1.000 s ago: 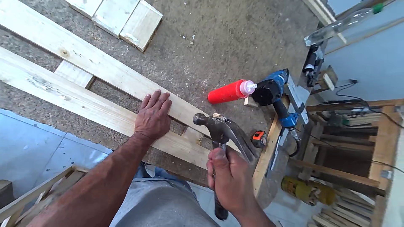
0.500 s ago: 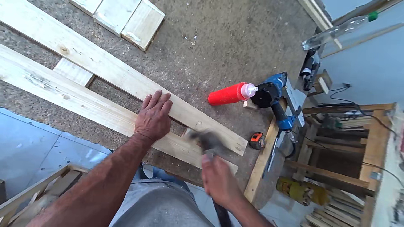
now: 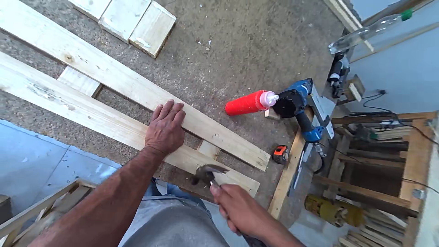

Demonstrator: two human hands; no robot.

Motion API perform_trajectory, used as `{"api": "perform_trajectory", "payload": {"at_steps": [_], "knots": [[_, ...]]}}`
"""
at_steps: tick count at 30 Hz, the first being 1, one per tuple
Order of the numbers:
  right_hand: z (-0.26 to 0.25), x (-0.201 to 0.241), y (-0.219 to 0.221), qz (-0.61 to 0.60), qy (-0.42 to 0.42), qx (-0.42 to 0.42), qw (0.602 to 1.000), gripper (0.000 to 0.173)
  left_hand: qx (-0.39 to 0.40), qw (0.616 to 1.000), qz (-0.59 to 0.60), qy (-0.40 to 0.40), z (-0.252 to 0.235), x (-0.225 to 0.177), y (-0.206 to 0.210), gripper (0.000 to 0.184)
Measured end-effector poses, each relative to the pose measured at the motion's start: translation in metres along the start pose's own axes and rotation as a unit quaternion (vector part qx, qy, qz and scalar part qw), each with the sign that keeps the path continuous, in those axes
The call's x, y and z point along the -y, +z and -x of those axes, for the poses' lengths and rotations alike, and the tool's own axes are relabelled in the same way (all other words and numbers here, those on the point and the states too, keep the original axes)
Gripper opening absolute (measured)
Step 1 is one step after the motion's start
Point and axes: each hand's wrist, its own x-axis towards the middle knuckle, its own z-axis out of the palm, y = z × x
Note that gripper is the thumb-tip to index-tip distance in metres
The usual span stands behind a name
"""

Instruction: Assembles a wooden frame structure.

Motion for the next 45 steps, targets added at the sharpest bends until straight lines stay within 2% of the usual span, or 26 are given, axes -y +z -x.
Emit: {"api": "perform_trajectory", "payload": {"at_steps": [2, 4, 6, 7, 9, 10, 12, 14, 16, 18, 19, 20, 22, 24, 25, 26, 28, 30, 32, 34, 35, 37, 39, 40, 42, 45], "knots": [[0.025, 0.018, -0.012, -0.057, -0.096, -0.1, 0.989, 0.051, 0.006, 1.0, -0.001, -0.004, 0.004, -0.001, 0.001, 0.034], [0.031, 0.026, -0.011, -0.143, -0.239, -0.251, 0.927, 0.058, 0.005, 1.0, -0.003, -0.005, 0.002, -0.002, 0.001, 0.034], [0.016, 0.015, 0.004, -0.172, -0.3, -0.297, 0.89, 0.061, 0.003, 1.0, -0.005, -0.003, 0.001, -0.001, 0.001, 0.034], [0.004, 0.001, 0.016, -0.144, -0.262, -0.265, 0.917, 0.061, 0.002, 1.0, -0.004, -0.002, 0.001, 0.0, 0.001, 0.034], [-0.011, -0.015, 0.024, -0.052, -0.061, -0.095, 0.992, 0.057, -0.003, 1.0, 0.001, 0.0, 0.003, 0.0, 0.002, 0.034], [-0.013, -0.012, 0.022, -0.036, 0.005, -0.037, 0.999, 0.057, -0.004, 1.0, 0.001, 0.0, 0.004, -0.001, 0.002, 0.034], [0.001, 0.006, 0.006, -0.052, 0.011, -0.027, 0.998, 0.054, -0.004, 1.0, -0.003, -0.004, 0.0, 0.0, 0.001, 0.034], [0.026, 0.025, -0.007, -0.114, -0.102, -0.127, 0.98, 0.047, -0.002, 1.0, -0.001, -0.006, 0.002, -0.002, 0.002, 0.034], [0.046, 0.039, -0.012, -0.184, -0.266, -0.24, 0.915, 0.053, 0.0, 1.0, 0.003, -0.009, 0.0, -0.002, 0.002, 0.033], [0.048, 0.047, -0.006, -0.2, -0.386, -0.299, 0.85, 0.057, -0.002, 1.0, 0.008, -0.009, 0.0, -0.002, 0.002, 0.033], [0.039, 0.044, 0.002, -0.19, -0.4, -0.3, 0.845, 0.057, -0.002, 1.0, 0.01, -0.009, 0.0, -0.001, 0.002, 0.033], [0.025, 0.034, 0.015, -0.153, -0.37, -0.286, 0.871, 0.057, -0.001, 1.0, 0.013, -0.009, 0.001, -0.001, 0.002, 0.032], [-0.001, 0.017, 0.032, -0.003, -0.174, -0.183, 0.968, 0.057, -0.004, 1.0, 0.022, -0.007, 0.002, 0.0, 0.002, 0.032], [-0.006, 0.03, 0.024, 0.127, -0.004, -0.063, 0.99, 0.057, -0.004, 1.0, 0.027, -0.007, 0.002, -0.001, 0.002, 0.031], [0.001, 0.042, 0.014, 0.163, 0.015, -0.047, 0.985, 0.055, -0.004, 1.0, 0.026, -0.008, -0.001, 0.0, 0.002, 0.031], [0.014, 0.054, 0.007, 0.174, 0.002, -0.058, 0.983, 0.054, -0.002, 1.0, 0.027, -0.009, 0.0, 0.001, 0.002, 0.032], [0.044, 0.072, -0.003, 0.135, -0.097, -0.171, 0.971, 0.051, 0.016, 0.999, 0.035, -0.008, 0.001, 0.0, 0.001, 0.033], [0.057, 0.082, 0.0, 0.043, -0.24, -0.299, 0.922, 0.051, 0.004, 0.999, 0.036, -0.009, -0.001, -0.001, 0.001, 0.033], [0.041, 0.074, 0.021, -0.036, -0.337, -0.339, 0.878, 0.058, -0.001, 0.999, 0.04, -0.01, 0.001, 0.0, 0.001, 0.032], [0.007, 0.032, 0.053, 0.011, -0.279, -0.298, 0.913, 0.063, 0.007, 0.999, 0.05, -0.004, 0.002, 0.003, 0.0, 0.032], [-0.004, 0.013, 0.064, 0.078, -0.176, -0.237, 0.952, 0.06, 0.0, 0.999, 0.051, 0.0, 0.002, 0.004, 0.002, 0.031], [-0.01, -0.003, 0.074, 0.135, -0.024, -0.138, 0.981, 0.061, -0.005, 0.999, 0.052, 0.001, 0.002, 0.003, 0.003, 0.029], [0.003, 0.004, 0.068, 0.066, -0.066, -0.184, 0.979, 0.063, -0.006, 0.999, 0.05, 0.0, 0.0, 0.004, 0.003, 0.028], [0.015, 0.015, 0.062, 0.02, -0.143, -0.243, 0.959, 0.063, 0.004, 0.999, 0.05, -0.001, 0.002, 0.004, 0.002, 0.028], [0.034, 0.043, 0.046, -0.088, -0.312, -0.342, 0.882, 0.06, 0.013, 0.999, 0.051, -0.003, -0.001, 0.003, 0.0, 0.028], [0.027, 0.042, 0.06, -0.249, -0.469, -0.372, 0.761, 0.051, 0.023, 0.999, 0.044, -0.004, -0.001, 0.002, -0.001, 0.03]]}}
